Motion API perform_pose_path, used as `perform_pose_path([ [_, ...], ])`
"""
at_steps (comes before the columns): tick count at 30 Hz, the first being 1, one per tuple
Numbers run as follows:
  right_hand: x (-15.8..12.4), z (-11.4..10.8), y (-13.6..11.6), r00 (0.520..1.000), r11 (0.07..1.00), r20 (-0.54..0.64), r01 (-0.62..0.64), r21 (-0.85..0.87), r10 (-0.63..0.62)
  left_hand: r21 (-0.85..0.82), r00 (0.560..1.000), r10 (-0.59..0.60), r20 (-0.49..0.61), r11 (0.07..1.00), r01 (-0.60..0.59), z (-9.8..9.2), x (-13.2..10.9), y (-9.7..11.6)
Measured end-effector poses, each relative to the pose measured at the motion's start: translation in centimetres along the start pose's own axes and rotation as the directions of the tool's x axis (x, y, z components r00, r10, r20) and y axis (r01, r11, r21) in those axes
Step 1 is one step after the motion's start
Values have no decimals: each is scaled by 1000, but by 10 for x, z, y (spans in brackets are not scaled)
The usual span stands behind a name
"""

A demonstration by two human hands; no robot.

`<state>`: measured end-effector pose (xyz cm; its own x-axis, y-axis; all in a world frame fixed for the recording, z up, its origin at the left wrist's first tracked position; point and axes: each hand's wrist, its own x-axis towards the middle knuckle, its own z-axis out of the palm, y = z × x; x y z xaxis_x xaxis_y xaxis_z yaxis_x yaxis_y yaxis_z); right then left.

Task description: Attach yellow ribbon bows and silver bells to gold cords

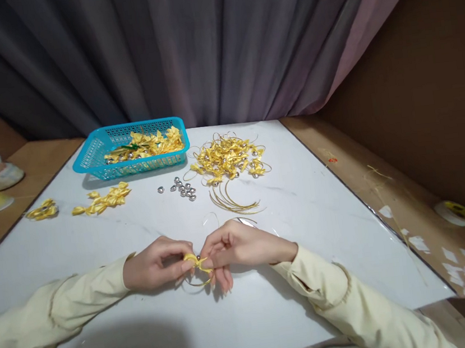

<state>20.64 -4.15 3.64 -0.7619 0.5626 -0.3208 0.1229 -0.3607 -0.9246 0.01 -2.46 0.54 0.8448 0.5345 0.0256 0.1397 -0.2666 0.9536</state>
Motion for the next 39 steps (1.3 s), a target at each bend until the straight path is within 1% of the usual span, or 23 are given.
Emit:
perform_pose_path([
  [2,1,-2,1,1000,1000,2,1,-7,-1,-29,1000,-20,4,999,20,0,0,0],
  [5,0,-7,3,1000,999,-16,0,-52,-1,-15,999,-41,-22,999,40,0,0,-1],
  [10,-3,-17,3,993,974,-89,-96,-205,79,-10,994,-70,-83,998,69,0,1,-1],
  [13,-2,-17,5,985,941,-161,-114,-319,64,-65,992,-101,-77,993,97,0,3,-2],
  [16,2,-14,8,981,921,-190,-112,-372,42,-170,989,-135,-57,978,124,-2,5,-4],
  [18,4,-12,10,978,926,-206,-98,-365,22,-247,988,-150,-36,959,137,-3,6,-5],
  [21,5,-10,9,967,948,-253,-91,-304,12,-326,984,-179,-9,931,167,-5,7,-8],
  [25,4,-9,4,939,979,-344,-54,-196,-17,-393,974,-225,-8,897,204,-7,9,-8],
  [27,4,-9,3,933,991,-361,-40,-130,-9,-425,970,-243,-17,880,213,-8,9,-6],
  [29,3,-11,3,953,997,-302,-48,-54,29,-448,967,-254,-35,869,212,-9,10,-4],
  [31,3,-12,4,983,997,-169,-76,5,76,-466,965,-258,-58,861,202,-10,10,-3],
  [33,4,-12,5,993,993,-39,-111,39,113,-492,963,-260,-76,849,191,-10,10,-3],
  [34,5,-12,6,993,991,8,-121,50,120,-518,961,-265,-81,835,187,-11,11,-3],
  [36,7,-11,8,991,990,58,-125,68,121,-625,951,-296,-90,760,178,-12,12,-5],
  [39,10,-9,12,994,990,69,-95,105,88,-788,933,-347,-95,599,143,-16,16,-5],
])
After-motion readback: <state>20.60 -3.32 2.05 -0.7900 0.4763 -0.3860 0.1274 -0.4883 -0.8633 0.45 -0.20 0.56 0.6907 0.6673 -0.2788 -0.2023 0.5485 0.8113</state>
